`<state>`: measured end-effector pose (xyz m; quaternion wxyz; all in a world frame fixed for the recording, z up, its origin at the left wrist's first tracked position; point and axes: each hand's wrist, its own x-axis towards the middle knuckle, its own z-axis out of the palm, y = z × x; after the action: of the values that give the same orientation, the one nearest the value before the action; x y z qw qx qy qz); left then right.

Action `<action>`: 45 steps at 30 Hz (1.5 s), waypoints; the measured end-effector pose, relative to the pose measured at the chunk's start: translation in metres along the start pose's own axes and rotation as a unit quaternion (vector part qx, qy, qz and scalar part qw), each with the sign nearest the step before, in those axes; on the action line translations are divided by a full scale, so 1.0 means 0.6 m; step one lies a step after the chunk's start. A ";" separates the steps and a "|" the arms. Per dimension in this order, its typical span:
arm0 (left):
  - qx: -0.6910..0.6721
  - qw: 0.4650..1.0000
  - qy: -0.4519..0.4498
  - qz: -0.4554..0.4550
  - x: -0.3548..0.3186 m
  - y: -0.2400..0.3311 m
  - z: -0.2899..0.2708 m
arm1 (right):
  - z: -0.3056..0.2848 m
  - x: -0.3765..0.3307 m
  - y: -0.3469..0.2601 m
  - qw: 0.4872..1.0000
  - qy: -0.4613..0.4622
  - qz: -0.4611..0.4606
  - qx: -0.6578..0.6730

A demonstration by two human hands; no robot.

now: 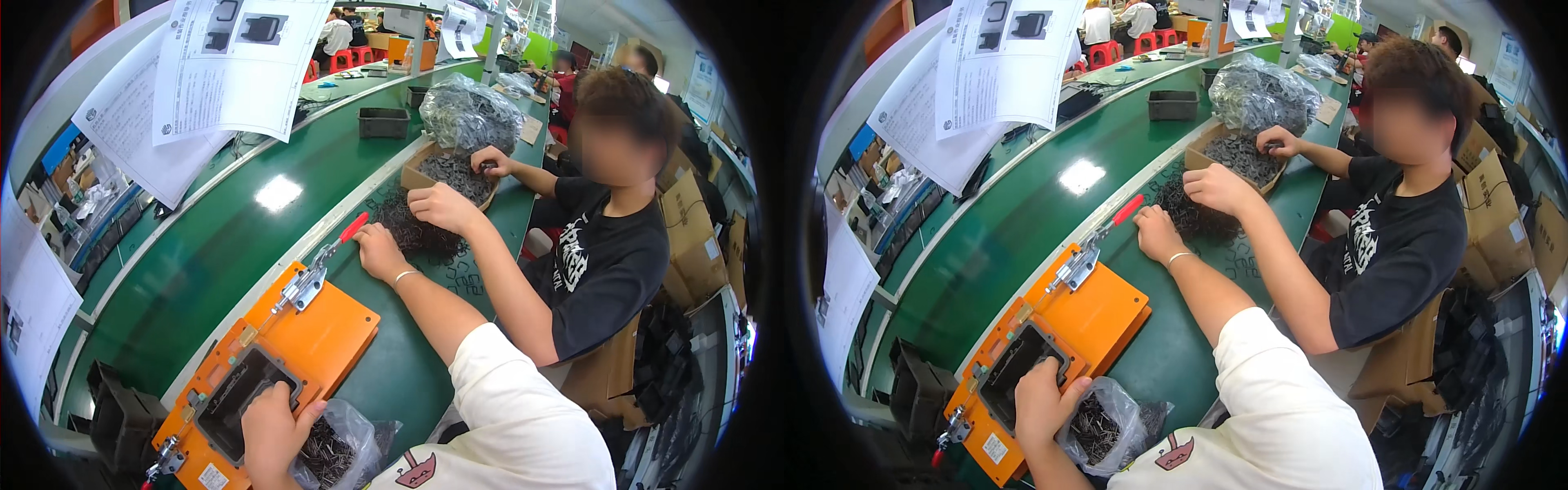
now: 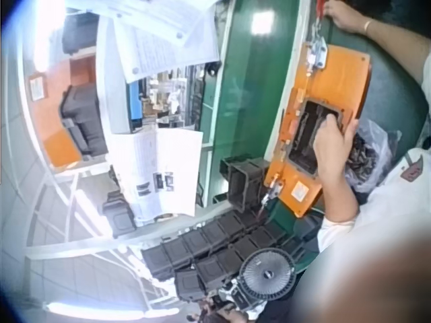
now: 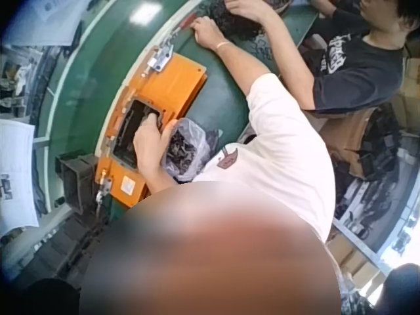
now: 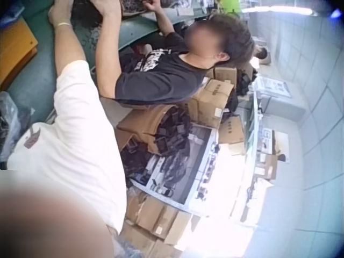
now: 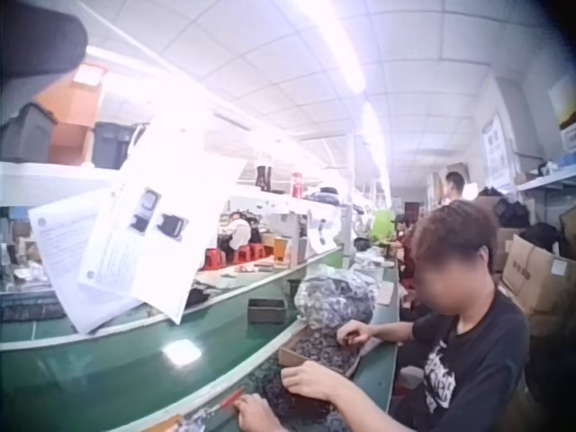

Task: Assembling plastic components using a workbench clamp and small fasteners on an industrial assembly line.

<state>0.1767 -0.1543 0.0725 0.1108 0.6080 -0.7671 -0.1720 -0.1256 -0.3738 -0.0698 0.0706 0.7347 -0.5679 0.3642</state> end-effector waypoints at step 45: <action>0.030 0.999 0.000 0.028 0.006 0.012 0.002 | -0.012 0.016 -0.039 0.995 -0.072 0.064 -0.017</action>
<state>0.1692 -0.1560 0.0739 0.0972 0.5893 -0.7888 -0.1453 -0.1077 -0.3693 -0.0514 0.0192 0.7200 -0.6233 0.3046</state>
